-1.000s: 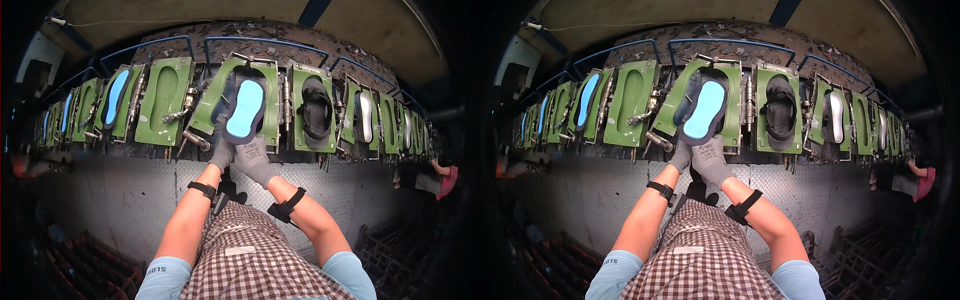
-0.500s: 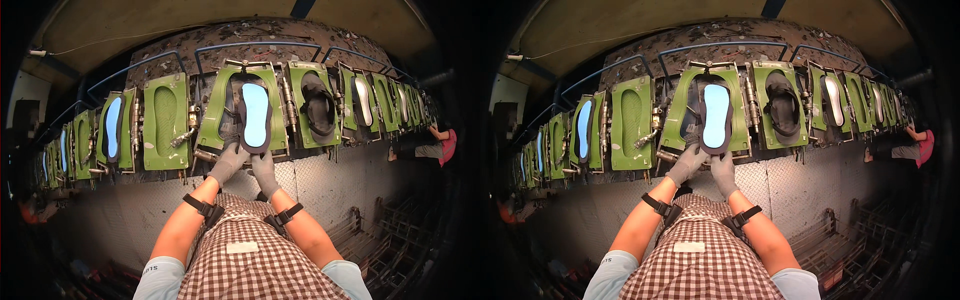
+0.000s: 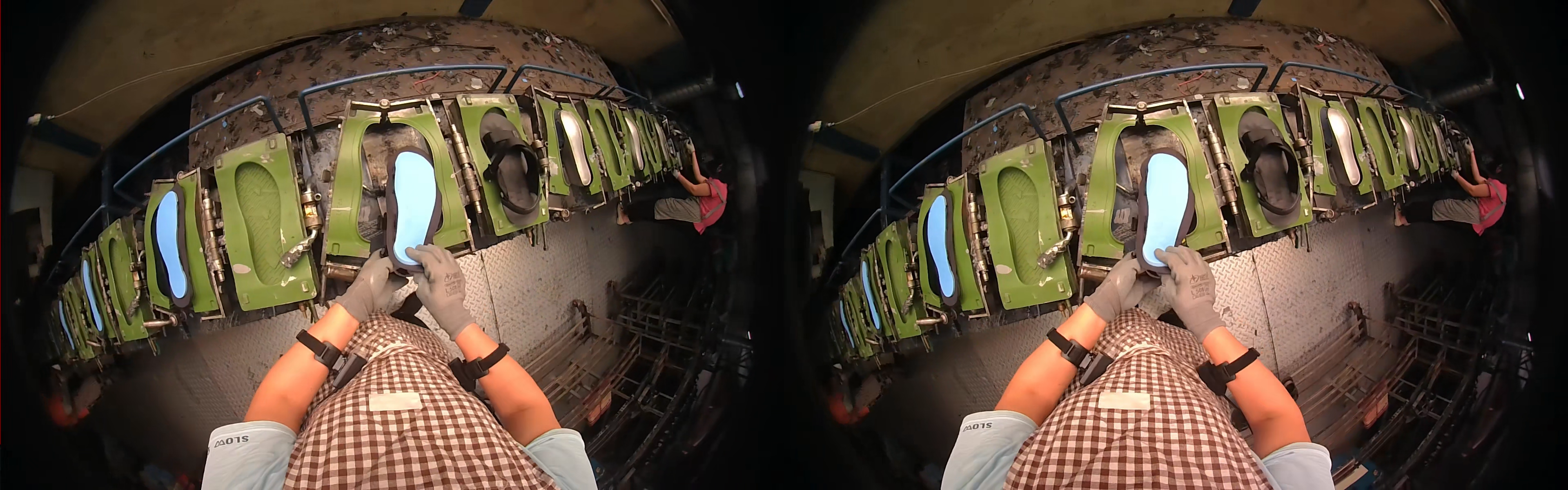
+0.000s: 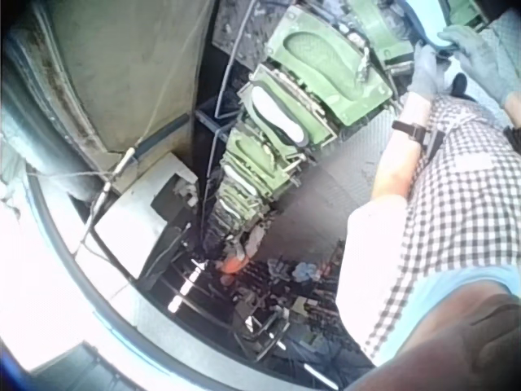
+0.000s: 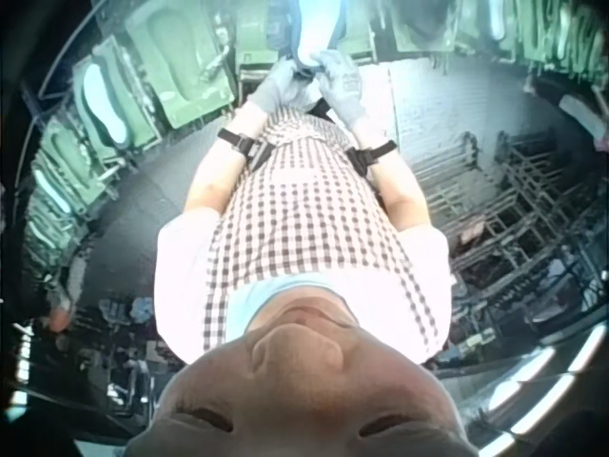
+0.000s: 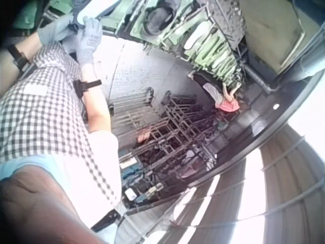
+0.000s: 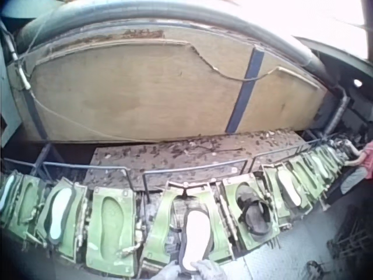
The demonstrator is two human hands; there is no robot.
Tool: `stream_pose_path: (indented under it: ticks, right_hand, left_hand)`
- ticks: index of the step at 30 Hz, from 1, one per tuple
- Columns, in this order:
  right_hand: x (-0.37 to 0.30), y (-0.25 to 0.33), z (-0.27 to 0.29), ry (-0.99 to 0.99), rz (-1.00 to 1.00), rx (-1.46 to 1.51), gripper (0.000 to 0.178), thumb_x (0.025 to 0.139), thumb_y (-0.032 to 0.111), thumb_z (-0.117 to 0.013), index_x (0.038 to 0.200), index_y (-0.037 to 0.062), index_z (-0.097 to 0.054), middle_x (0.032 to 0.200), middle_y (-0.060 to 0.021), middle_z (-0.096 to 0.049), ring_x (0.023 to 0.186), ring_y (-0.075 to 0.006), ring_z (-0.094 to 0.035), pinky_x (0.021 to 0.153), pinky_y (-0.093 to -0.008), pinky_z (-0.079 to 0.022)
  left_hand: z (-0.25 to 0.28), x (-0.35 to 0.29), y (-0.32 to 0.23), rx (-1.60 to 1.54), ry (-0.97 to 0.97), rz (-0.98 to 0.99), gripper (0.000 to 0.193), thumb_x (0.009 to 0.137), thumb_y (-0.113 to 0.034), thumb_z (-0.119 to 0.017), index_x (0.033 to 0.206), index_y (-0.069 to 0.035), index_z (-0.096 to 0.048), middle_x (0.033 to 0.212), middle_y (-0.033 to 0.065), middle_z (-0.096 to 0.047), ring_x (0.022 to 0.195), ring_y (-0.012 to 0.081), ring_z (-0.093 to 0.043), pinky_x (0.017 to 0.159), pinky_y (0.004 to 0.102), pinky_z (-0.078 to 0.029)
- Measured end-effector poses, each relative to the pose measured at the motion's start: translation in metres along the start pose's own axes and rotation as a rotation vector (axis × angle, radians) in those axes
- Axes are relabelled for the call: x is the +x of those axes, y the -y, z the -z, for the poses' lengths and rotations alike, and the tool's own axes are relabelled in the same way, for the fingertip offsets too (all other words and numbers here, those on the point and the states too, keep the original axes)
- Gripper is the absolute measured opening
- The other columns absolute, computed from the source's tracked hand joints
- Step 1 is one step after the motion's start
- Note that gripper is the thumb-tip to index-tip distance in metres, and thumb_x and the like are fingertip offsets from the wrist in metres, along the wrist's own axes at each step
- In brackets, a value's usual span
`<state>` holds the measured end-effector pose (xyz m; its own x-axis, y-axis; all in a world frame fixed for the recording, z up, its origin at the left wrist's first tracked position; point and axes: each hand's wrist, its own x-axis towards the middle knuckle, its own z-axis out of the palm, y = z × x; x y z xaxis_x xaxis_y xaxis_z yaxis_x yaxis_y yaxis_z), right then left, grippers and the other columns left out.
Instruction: Manually assemble shoe components onto a production line conveyor.
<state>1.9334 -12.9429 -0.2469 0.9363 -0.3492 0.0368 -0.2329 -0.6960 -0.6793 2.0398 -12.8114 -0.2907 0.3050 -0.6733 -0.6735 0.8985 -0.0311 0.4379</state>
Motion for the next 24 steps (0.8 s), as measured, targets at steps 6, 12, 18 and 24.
stream_pose_path:
  ticks: [6, 12, 18, 24]
  right_hand:
    - [-0.022, -0.015, -0.031, -0.343, -0.553, 0.502, 0.039, 0.084, 0.013, -0.077, 0.12, 0.0044, -0.064, 0.119, -0.0139, -0.066, 0.115, -0.0253, -0.063, 0.096, -0.039, -0.051]
    - [-0.011, -0.022, -0.061, -0.036, -0.804, 0.993, 0.037, 0.094, 0.019, -0.073, 0.119, -0.0002, -0.053, 0.108, -0.0064, -0.064, 0.101, -0.0133, -0.063, 0.09, -0.0292, -0.053]
    - [-0.016, -0.058, -0.043, 0.285, -0.9, 1.541, 0.03, 0.102, 0.012, -0.057, 0.129, -0.0002, -0.049, 0.103, -0.0074, -0.065, 0.093, -0.014, -0.064, 0.083, -0.032, -0.055]
    - [-0.001, -0.015, 0.01, 0.087, 0.222, -0.057, 0.063, 0.1, 0.031, -0.057, 0.152, 0.0015, -0.036, 0.152, -0.0241, -0.038, 0.14, -0.0436, -0.037, 0.118, -0.0552, -0.029]
  left_hand:
    - [0.007, 0.016, 0.011, 0.545, -0.269, -0.104, 0.062, 0.094, -0.035, -0.071, 0.141, -0.004, -0.045, 0.119, 0.0131, -0.065, 0.096, 0.0227, -0.067, 0.075, 0.0398, -0.056]
    - [-0.012, -0.007, 0.019, 0.247, -0.489, -0.001, 0.047, 0.099, -0.023, -0.067, 0.136, 0.002, -0.052, 0.119, 0.0161, -0.068, 0.097, 0.0228, -0.071, 0.07, 0.0356, -0.062]
    - [0.003, -0.018, 0.054, -0.177, -0.201, -0.266, 0.06, 0.097, 0.003, -0.053, 0.154, -0.007, -0.036, 0.141, 0.0129, -0.056, 0.121, 0.0241, -0.061, 0.1, 0.0385, -0.055]
    - [0.047, 0.036, 0.08, 1.064, -0.465, -0.396, 0.076, 0.097, -0.023, -0.065, 0.157, -0.005, -0.022, 0.154, 0.0192, -0.04, 0.139, 0.032, -0.047, 0.107, 0.0405, -0.048]
